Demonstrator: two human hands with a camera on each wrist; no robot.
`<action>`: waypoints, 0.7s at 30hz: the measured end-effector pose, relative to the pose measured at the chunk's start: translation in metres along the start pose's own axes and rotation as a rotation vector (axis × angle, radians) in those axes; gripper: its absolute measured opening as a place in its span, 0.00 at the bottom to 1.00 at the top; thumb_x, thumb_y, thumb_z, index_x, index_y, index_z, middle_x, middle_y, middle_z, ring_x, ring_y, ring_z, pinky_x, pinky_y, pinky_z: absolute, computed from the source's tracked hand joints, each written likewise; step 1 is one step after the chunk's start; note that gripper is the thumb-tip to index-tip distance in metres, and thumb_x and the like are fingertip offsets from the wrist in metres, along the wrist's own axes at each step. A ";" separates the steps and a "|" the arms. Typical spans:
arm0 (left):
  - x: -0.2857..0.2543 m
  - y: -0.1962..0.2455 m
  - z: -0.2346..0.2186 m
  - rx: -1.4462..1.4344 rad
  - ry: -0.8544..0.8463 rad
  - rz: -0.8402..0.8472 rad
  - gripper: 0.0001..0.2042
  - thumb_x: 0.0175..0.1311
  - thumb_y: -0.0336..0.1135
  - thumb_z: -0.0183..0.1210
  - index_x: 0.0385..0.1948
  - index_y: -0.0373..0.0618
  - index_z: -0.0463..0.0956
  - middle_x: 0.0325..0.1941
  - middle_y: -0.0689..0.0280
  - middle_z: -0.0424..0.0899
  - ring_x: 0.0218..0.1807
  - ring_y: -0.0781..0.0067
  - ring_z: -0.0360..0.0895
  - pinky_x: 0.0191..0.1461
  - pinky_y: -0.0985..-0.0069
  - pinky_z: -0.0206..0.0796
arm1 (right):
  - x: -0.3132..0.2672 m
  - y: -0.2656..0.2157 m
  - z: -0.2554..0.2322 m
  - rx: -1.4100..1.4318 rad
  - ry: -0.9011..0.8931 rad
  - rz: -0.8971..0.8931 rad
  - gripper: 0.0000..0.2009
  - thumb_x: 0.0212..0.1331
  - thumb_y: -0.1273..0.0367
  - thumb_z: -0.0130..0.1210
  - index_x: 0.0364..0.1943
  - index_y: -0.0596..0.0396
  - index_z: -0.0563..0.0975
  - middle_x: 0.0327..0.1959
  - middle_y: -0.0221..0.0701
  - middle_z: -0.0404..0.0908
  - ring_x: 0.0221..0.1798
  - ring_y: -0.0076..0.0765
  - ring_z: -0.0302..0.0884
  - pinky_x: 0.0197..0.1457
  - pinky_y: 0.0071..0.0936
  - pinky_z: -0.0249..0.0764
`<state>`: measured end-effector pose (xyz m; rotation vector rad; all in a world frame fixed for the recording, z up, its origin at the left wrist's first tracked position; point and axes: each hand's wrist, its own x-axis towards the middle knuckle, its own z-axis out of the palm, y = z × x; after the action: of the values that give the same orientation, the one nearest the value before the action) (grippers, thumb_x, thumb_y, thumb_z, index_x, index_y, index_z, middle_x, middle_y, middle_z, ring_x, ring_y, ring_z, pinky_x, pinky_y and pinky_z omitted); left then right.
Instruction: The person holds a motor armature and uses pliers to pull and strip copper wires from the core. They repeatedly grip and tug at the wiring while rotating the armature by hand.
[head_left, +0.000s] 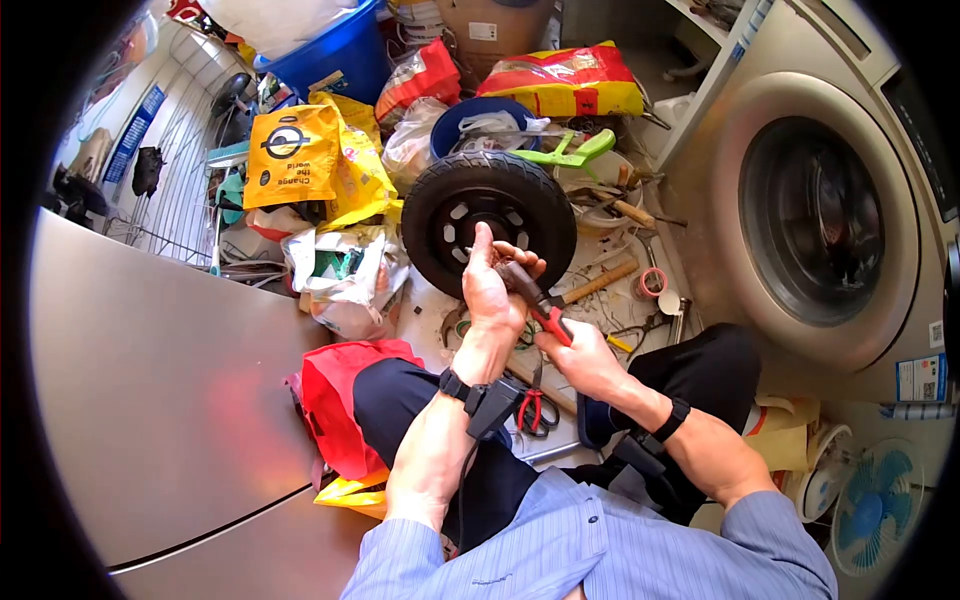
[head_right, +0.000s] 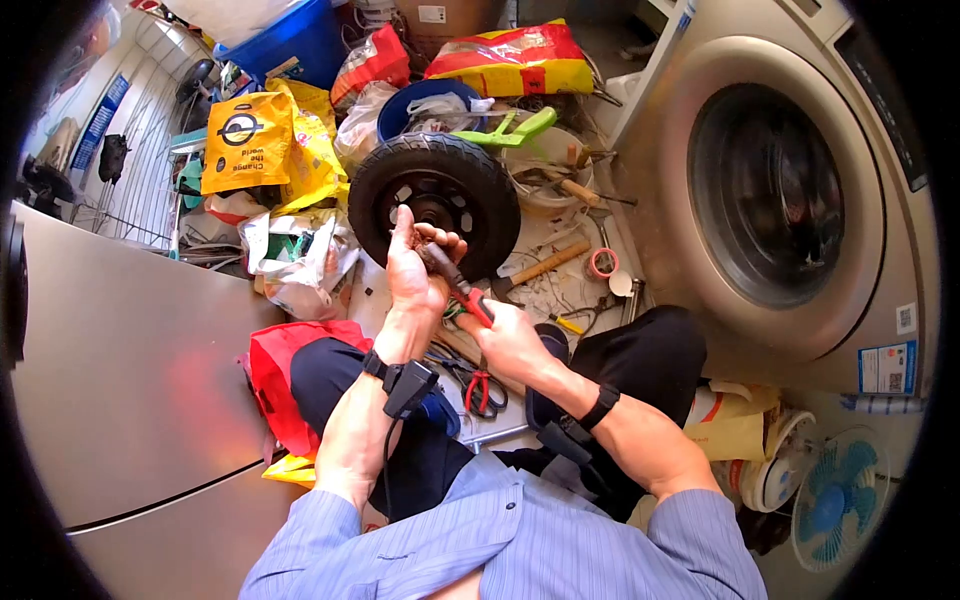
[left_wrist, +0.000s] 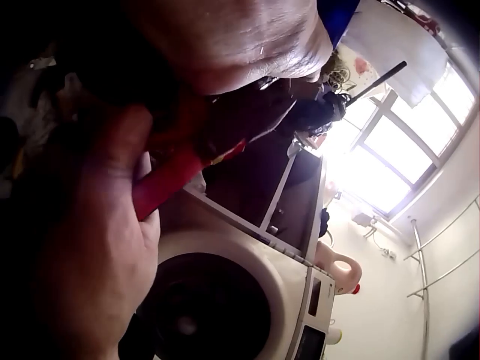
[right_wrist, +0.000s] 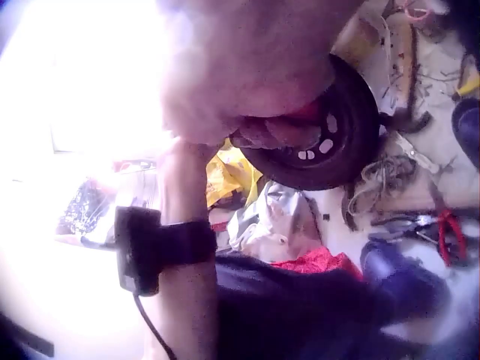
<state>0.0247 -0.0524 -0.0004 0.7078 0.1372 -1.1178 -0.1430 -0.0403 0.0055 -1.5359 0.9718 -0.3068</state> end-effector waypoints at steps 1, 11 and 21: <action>0.001 0.001 -0.003 -0.004 -0.079 -0.012 0.25 0.72 0.60 0.59 0.23 0.48 0.77 0.24 0.63 0.82 0.32 0.61 0.84 0.44 0.59 0.80 | 0.002 -0.001 -0.007 0.022 -0.013 0.032 0.12 0.68 0.63 0.60 0.33 0.59 0.77 0.22 0.26 0.75 0.26 0.21 0.69 0.31 0.29 0.67; -0.006 0.012 -0.019 -0.135 -0.048 -0.218 0.28 0.75 0.63 0.50 0.33 0.45 0.83 0.37 0.57 0.89 0.46 0.55 0.84 0.55 0.58 0.73 | -0.001 0.008 -0.032 0.192 -0.161 0.047 0.16 0.73 0.60 0.58 0.33 0.59 0.79 0.27 0.27 0.82 0.28 0.20 0.76 0.34 0.24 0.73; -0.030 0.003 -0.021 -0.071 -0.103 -0.237 0.31 0.77 0.65 0.42 0.38 0.46 0.82 0.41 0.55 0.90 0.45 0.55 0.84 0.53 0.57 0.73 | 0.000 -0.028 -0.019 0.258 -0.008 -0.065 0.12 0.69 0.64 0.61 0.45 0.60 0.82 0.29 0.26 0.82 0.28 0.19 0.75 0.34 0.24 0.73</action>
<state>0.0187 -0.0164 -0.0023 0.5789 0.1754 -1.3666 -0.1450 -0.0561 0.0354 -1.3327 0.8422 -0.4543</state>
